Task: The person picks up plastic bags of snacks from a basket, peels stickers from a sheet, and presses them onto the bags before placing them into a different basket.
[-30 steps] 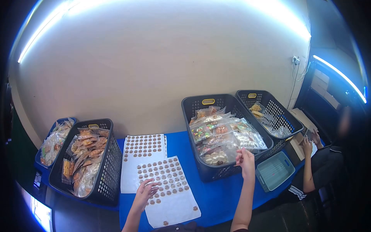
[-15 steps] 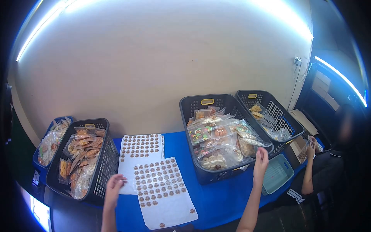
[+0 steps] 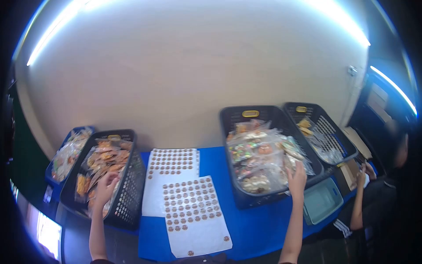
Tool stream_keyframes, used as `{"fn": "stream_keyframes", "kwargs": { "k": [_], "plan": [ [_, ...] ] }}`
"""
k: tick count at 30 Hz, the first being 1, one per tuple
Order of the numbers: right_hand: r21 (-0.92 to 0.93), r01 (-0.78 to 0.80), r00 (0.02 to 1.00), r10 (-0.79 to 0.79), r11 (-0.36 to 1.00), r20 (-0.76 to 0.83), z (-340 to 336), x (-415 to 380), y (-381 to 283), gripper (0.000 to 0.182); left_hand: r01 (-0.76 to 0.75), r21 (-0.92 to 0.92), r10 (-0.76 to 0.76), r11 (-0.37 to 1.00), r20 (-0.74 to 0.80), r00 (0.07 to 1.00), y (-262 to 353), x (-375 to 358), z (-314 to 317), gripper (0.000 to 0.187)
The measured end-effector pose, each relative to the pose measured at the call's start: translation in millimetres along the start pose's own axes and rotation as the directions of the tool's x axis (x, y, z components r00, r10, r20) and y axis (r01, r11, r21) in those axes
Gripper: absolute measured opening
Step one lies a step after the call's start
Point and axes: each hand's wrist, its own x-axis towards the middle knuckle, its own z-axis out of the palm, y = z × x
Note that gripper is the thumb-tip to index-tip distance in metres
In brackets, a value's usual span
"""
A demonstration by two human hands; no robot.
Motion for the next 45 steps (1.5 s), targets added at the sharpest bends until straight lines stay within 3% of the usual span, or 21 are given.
{"fn": "stream_keyframes", "kwargs": {
  "k": [1, 5, 8, 10, 12, 14, 15, 16, 21, 23, 24, 27, 28, 31, 33, 34, 37, 38, 41, 43, 45],
  "plan": [
    [0.016, 0.037, 0.999, -0.037, 0.999, -0.039, 5, -9, -7, 0.041, 0.015, 0.033, -0.016, 0.999, 0.025, 1.000, -10, 3, -3, 0.018],
    [0.447, 0.086, 0.996, -0.072, 0.890, -0.050, -18, -62, -107, 0.034, 0.034, 0.185, -0.050, 0.982, 0.082, 0.995, -84, 27, -16, 0.023],
    [0.574, 0.091, 0.995, -0.101, 0.814, -0.015, 1, -112, -145, 0.029, 0.199, 0.263, -0.217, 0.944, 0.042, 0.975, -146, 42, -30, 0.030],
    [0.480, 0.213, 0.965, -0.261, 0.851, 0.036, 12, -136, -170, 0.018, 0.324, 0.396, -0.375, 0.859, 0.056, 0.925, -183, 47, -41, 0.042],
    [0.678, -0.036, 0.969, -0.140, 0.735, 0.203, 32, -166, -183, 0.016, 0.378, 0.607, -0.513, 0.699, 0.058, 0.856, -213, 49, -50, 0.053],
    [0.696, -0.030, 0.935, -0.226, 0.718, 0.273, 35, -184, -193, 0.016, 0.383, 0.643, -0.565, 0.663, 0.095, 0.820, -221, 50, -53, 0.063],
    [0.728, 0.060, 0.924, -0.315, 0.683, 0.219, 39, -194, -195, 0.019, 0.384, 0.663, -0.593, 0.643, 0.112, 0.798, -225, 48, -55, 0.068],
    [0.733, -0.010, 0.901, -0.312, 0.680, 0.302, 46, -203, -189, 0.020, 0.383, 0.683, -0.620, 0.622, 0.130, 0.774, -230, 46, -58, 0.073],
    [0.761, -0.435, 0.819, -0.141, 0.482, 0.557, 74, -225, -165, 0.020, 0.613, 0.536, -0.757, 0.581, 0.079, 0.649, -268, 34, -27, 0.100],
    [0.684, -0.539, 0.760, -0.067, 0.491, 0.647, 72, -222, -160, 0.019, 0.674, 0.562, -0.763, 0.479, -0.112, 0.636, -236, 37, -7, 0.104],
    [0.683, -0.558, 0.752, -0.060, 0.471, 0.656, 73, -221, -158, 0.019, 0.646, 0.464, -0.603, 0.607, -0.260, 0.754, -237, 33, -4, 0.097],
    [0.686, -0.604, 0.736, -0.047, 0.407, 0.676, 77, -226, -157, 0.019, 0.767, 0.203, -0.792, 0.609, 0.109, 0.600, -229, 35, -21, 0.081],
    [0.693, -0.606, 0.736, -0.055, 0.391, 0.675, 80, -227, -158, 0.019, 0.833, 0.139, -0.836, 0.536, 0.226, 0.500, -224, 40, -26, 0.063],
    [0.659, -0.650, 0.700, -0.040, 0.379, 0.713, 73, -228, -165, 0.018, 0.504, 0.470, -0.553, 0.725, -0.040, 0.832, -172, 51, -50, 0.054],
    [0.681, -0.658, 0.701, -0.070, 0.320, 0.710, 75, -231, -166, 0.017, 0.325, 0.388, -0.188, 0.863, -0.352, 0.917, -156, 46, -57, 0.057],
    [0.716, -0.666, 0.720, -0.071, 0.210, 0.691, 86, -239, -160, 0.017, 0.301, 0.291, -0.189, 0.908, -0.357, 0.915, -126, 43, -63, 0.060],
    [0.684, -0.673, 0.696, -0.074, 0.283, 0.715, 79, -236, -159, 0.017, 0.108, 0.000, -0.096, 0.994, -0.444, 0.891, -4, 17, -61, 0.063],
    [0.680, -0.678, 0.690, -0.077, 0.278, 0.720, 80, -236, -157, 0.018, -0.108, -0.151, 0.005, 0.983, -0.560, 0.829, 2, 13, -46, 0.062],
    [0.650, -0.720, 0.646, -0.108, 0.243, 0.756, 83, -237, -156, 0.016, -0.226, -0.424, -0.059, 0.877, -0.563, 0.825, 38, -16, 0, 0.057],
    [0.605, -0.774, 0.586, -0.149, 0.188, 0.796, 83, -233, -165, 0.012, -0.056, -0.651, -0.216, 0.757, -0.331, 0.919, 26, -35, 40, 0.050],
    [0.643, -0.743, 0.601, -0.237, 0.186, 0.763, 77, -227, -184, 0.016, 0.075, -0.752, -0.252, 0.655, -0.124, 0.960, 37, -55, 83, 0.048]
  ]
}}
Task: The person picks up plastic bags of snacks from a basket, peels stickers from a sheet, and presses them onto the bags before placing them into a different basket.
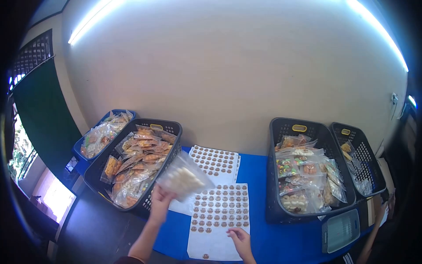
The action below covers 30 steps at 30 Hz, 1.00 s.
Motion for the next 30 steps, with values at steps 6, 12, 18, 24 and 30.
{"fn": "stream_keyframes", "kwargs": {
  "k": [6, 12, 18, 24, 30],
  "plan": [
    [0.062, 0.097, 0.995, -0.098, 0.993, 0.010, 38, 15, -44, 0.027, 0.507, -0.153, -0.465, 0.848, 0.244, 0.851, -85, -90, 52, 0.042],
    [0.086, 0.010, 0.997, -0.017, 0.996, 0.079, 27, 28, -46, 0.028, 0.575, -0.182, -0.467, 0.798, 0.417, 0.780, -81, -93, 16, 0.049],
    [-0.090, -0.124, 0.886, 0.151, 0.988, 0.439, 45, 34, -15, 0.031, 0.569, 0.054, -0.557, 0.821, 0.302, 0.774, -74, -88, -4, 0.032],
    [-0.236, -0.185, 0.944, 0.239, 0.954, 0.227, 30, 79, 81, 0.032, 0.219, -0.102, -0.224, 0.970, -0.033, 0.974, -79, -75, -28, 0.026],
    [-0.808, 0.026, 0.995, 0.060, 0.589, 0.077, 26, 59, 215, 0.036, 0.174, -0.212, -0.208, 0.962, -0.153, 0.966, -52, -72, -35, 0.029]
  ]
}}
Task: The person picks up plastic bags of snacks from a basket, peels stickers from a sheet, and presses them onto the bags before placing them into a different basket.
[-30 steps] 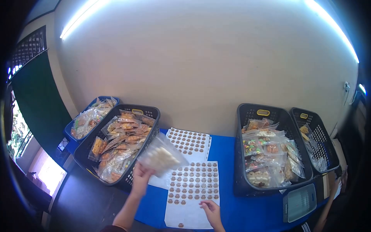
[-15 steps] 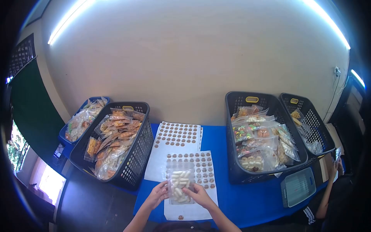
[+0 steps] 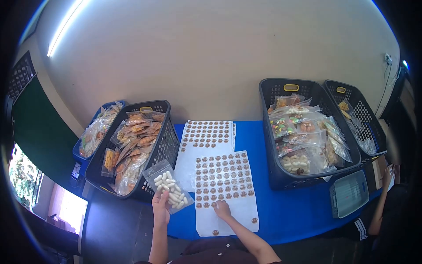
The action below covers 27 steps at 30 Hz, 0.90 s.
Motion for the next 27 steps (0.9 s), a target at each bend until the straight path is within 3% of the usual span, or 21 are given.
{"fn": "stream_keyframes", "kwargs": {
  "k": [4, 7, 10, 16, 19, 22, 27],
  "plan": [
    [-0.231, 0.016, 0.997, -0.032, 0.973, -0.065, 3, -20, -24, 0.046, 0.019, 0.001, -0.019, 1.000, -0.053, 0.998, -2, -1, -8, 0.029],
    [-0.195, -0.002, 0.986, -0.031, 0.981, -0.167, 6, -23, -24, 0.049, 0.016, 0.046, -0.013, 0.999, -0.071, 0.997, -3, -2, -10, 0.029],
    [-0.189, 0.036, 0.995, -0.053, 0.981, -0.088, 2, -24, -23, 0.050, -0.001, 0.073, 0.007, 0.997, -0.079, 0.997, -7, 3, -12, 0.029],
    [-0.181, 0.033, 0.989, -0.059, 0.983, -0.139, 4, -20, -17, 0.046, -0.020, 0.098, 0.027, 0.995, -0.068, 0.997, -7, 6, -6, 0.028],
    [-0.177, 0.068, 0.997, -0.074, 0.982, -0.032, 0, -17, -14, 0.047, -0.026, 0.123, 0.032, 0.992, -0.051, 0.998, -9, 6, -4, 0.030],
    [-0.163, 0.019, 1.000, -0.021, 0.986, -0.011, -2, -17, -20, 0.048, -0.040, 0.155, 0.047, 0.987, -0.040, 0.998, -13, 7, -7, 0.031],
    [-0.233, 0.054, 0.998, -0.063, 0.971, -0.030, -2, -22, -24, 0.054, -0.039, 0.151, 0.047, 0.988, -0.050, 0.998, -13, 5, -7, 0.030]
  ]
}}
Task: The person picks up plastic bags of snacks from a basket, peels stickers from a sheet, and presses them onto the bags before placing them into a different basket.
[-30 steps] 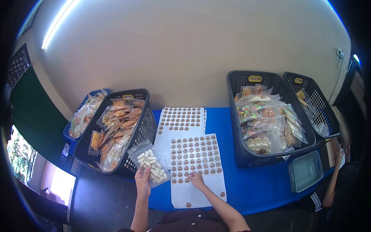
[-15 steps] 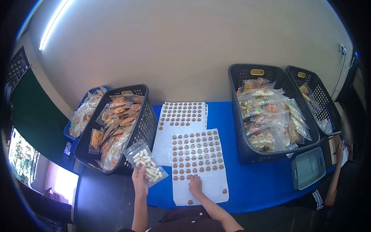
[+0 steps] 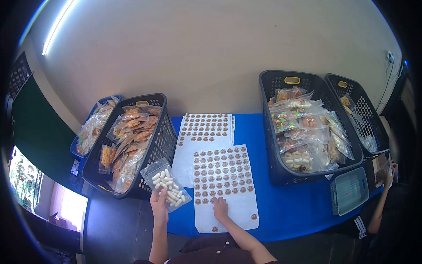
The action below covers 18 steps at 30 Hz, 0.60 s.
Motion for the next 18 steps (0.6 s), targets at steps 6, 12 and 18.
{"fn": "stream_keyframes", "kwargs": {
  "k": [6, 12, 18],
  "plan": [
    [-0.009, -0.034, 0.998, 0.034, 0.999, 0.051, -1, 7, -1, 0.055, 0.010, 0.016, -0.010, 1.000, -0.019, 1.000, 5, -4, 6, 0.028],
    [0.012, -0.035, 0.990, 0.033, 0.999, 0.139, -3, 13, 6, 0.051, 0.005, 0.057, -0.005, 0.998, 0.010, 1.000, -1, -5, 1, 0.027],
    [0.024, -0.029, 0.999, 0.028, 0.999, 0.046, 1, 6, 5, 0.051, -0.007, 0.084, 0.006, 0.996, 0.017, 1.000, 1, -7, 6, 0.027]
  ]
}}
